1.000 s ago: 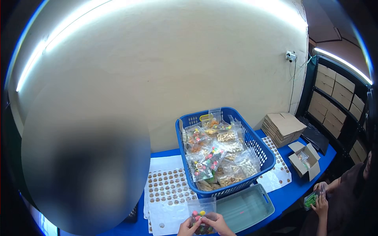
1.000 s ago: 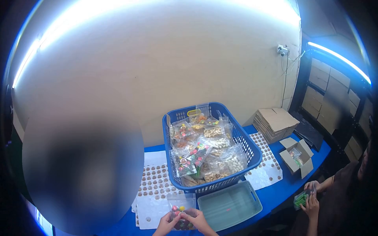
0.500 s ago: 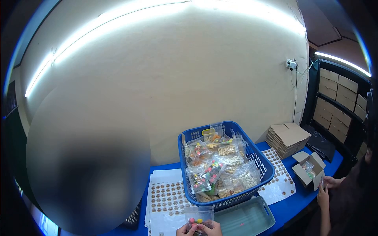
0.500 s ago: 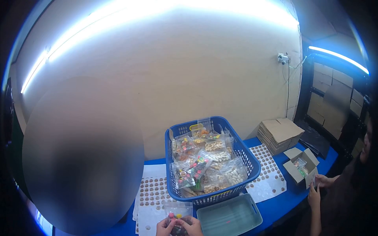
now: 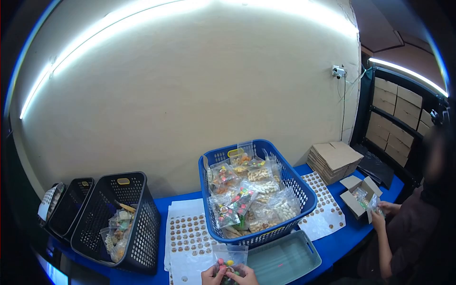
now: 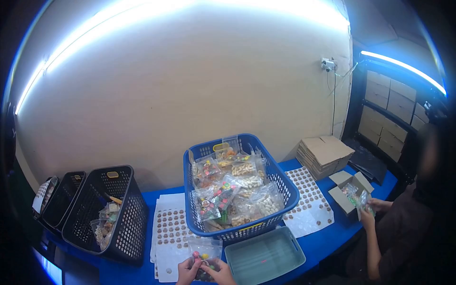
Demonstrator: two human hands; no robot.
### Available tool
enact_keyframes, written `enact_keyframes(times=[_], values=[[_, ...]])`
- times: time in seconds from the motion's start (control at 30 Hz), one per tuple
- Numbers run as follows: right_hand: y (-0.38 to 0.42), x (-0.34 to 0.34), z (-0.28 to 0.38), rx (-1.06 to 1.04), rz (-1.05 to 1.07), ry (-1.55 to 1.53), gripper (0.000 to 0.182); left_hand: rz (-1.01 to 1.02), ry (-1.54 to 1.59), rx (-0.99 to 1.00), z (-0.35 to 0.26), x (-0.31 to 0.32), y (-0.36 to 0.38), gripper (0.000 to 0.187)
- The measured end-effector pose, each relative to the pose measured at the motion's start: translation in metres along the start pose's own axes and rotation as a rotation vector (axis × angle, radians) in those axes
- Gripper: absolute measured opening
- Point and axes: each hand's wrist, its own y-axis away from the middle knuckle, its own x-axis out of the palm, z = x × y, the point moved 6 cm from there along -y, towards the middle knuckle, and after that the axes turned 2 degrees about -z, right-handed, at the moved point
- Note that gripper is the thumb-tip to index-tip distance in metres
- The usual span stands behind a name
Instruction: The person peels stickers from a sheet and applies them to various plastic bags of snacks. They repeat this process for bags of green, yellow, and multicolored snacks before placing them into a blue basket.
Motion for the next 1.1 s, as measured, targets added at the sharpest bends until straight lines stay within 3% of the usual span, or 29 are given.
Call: enact_keyframes(times=[0.13, 0.23, 0.37, 0.43, 0.5, 0.63, 0.73, 0.87, 0.97, 1.1], values=[[-0.004, -0.006, -0.009, -0.096, 0.032, 0.177, 0.027, -0.027, -0.169, -0.078, 0.006, -0.004, -0.001, 0.020], [0.000, -0.013, 0.007, -0.119, 0.064, 0.278, 0.029, -0.083, -0.108, 0.050, -0.016, 0.003, -0.008, 0.026], [-0.002, -0.029, 0.008, -0.024, -0.001, 0.051, 0.024, 0.073, 0.115, -0.074, 0.002, 0.020, -0.005, 0.023], [0.002, -0.040, 0.020, 0.058, -0.046, 0.072, 0.020, 0.194, 0.056, -0.027, 0.005, 0.031, 0.005, 0.029], [0.007, -0.045, 0.035, -0.011, -0.117, 0.039, 0.016, 0.246, -0.012, 0.042, -0.006, 0.043, 0.014, 0.030], [0.013, -0.055, 0.031, -0.038, -0.154, 0.072, 0.016, 0.410, -0.160, -0.189, -0.006, 0.045, 0.019, 0.036], [0.012, -0.056, 0.027, -0.033, -0.174, 0.029, 0.015, 0.360, 0.115, -0.049, -0.013, 0.047, 0.018, 0.035], [0.012, -0.051, 0.031, -0.035, -0.118, -0.030, 0.016, 0.386, 0.056, 0.021, -0.018, 0.043, 0.003, 0.029], [0.019, -0.044, 0.046, -0.060, -0.076, 0.078, 0.020, 0.246, -0.015, -0.070, 0.012, 0.039, -0.013, 0.024], [0.021, -0.046, 0.043, -0.107, -0.115, 0.112, 0.025, 0.196, -0.010, 0.027, -0.023, 0.043, -0.015, 0.025]])
